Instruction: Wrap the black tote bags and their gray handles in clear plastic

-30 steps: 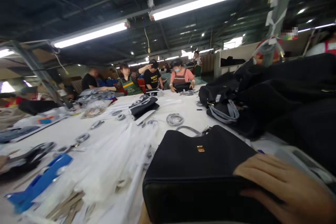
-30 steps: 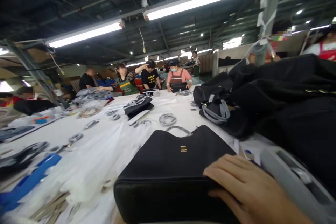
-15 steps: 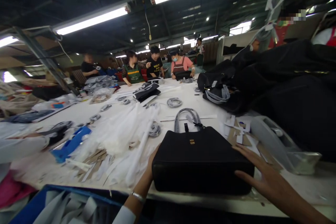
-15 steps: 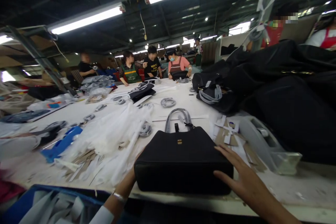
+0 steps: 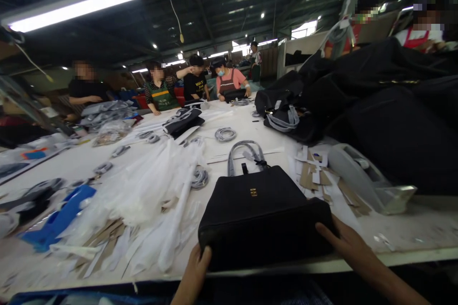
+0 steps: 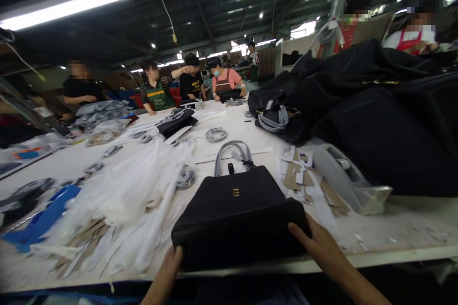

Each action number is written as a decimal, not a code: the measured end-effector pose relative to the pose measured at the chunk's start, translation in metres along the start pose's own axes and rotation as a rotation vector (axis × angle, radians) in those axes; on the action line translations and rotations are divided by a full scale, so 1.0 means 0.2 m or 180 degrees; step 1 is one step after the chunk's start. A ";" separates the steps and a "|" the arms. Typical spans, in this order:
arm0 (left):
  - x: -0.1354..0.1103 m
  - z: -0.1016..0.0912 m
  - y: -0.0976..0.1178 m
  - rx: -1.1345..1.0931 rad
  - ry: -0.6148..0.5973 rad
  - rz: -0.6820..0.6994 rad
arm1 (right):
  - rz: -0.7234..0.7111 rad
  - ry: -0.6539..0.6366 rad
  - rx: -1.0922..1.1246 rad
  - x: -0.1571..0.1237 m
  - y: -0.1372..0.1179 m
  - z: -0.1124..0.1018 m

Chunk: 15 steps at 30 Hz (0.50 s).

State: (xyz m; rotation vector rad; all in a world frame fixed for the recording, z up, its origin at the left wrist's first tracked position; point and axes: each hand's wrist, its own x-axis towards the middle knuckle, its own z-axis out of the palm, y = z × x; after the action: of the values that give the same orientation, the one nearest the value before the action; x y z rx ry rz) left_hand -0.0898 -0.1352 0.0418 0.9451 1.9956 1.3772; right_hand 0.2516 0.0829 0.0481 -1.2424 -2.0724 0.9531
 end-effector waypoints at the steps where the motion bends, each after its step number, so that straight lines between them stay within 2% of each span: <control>1: 0.01 0.00 0.00 0.0213 -0.0030 0.0025 | -0.0004 -0.0009 0.0059 0.00 -0.01 0.00; 5: 0.03 0.04 0.02 0.0397 0.0190 -0.0078 | 0.0030 0.0147 0.0478 -0.02 -0.02 0.02; 11: 0.04 0.08 0.01 0.0609 0.0618 -0.0066 | 0.0294 0.0428 0.1125 -0.02 0.01 0.12; 15: 0.06 0.05 0.02 0.0252 0.0740 0.0083 | 0.0278 0.0078 0.1250 -0.01 0.00 0.05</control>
State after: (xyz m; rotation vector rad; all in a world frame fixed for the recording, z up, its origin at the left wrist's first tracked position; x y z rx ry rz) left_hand -0.0891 -0.1202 0.0413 0.8817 2.2308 1.4903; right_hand 0.2448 0.0780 0.0417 -1.1326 -1.7140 1.3025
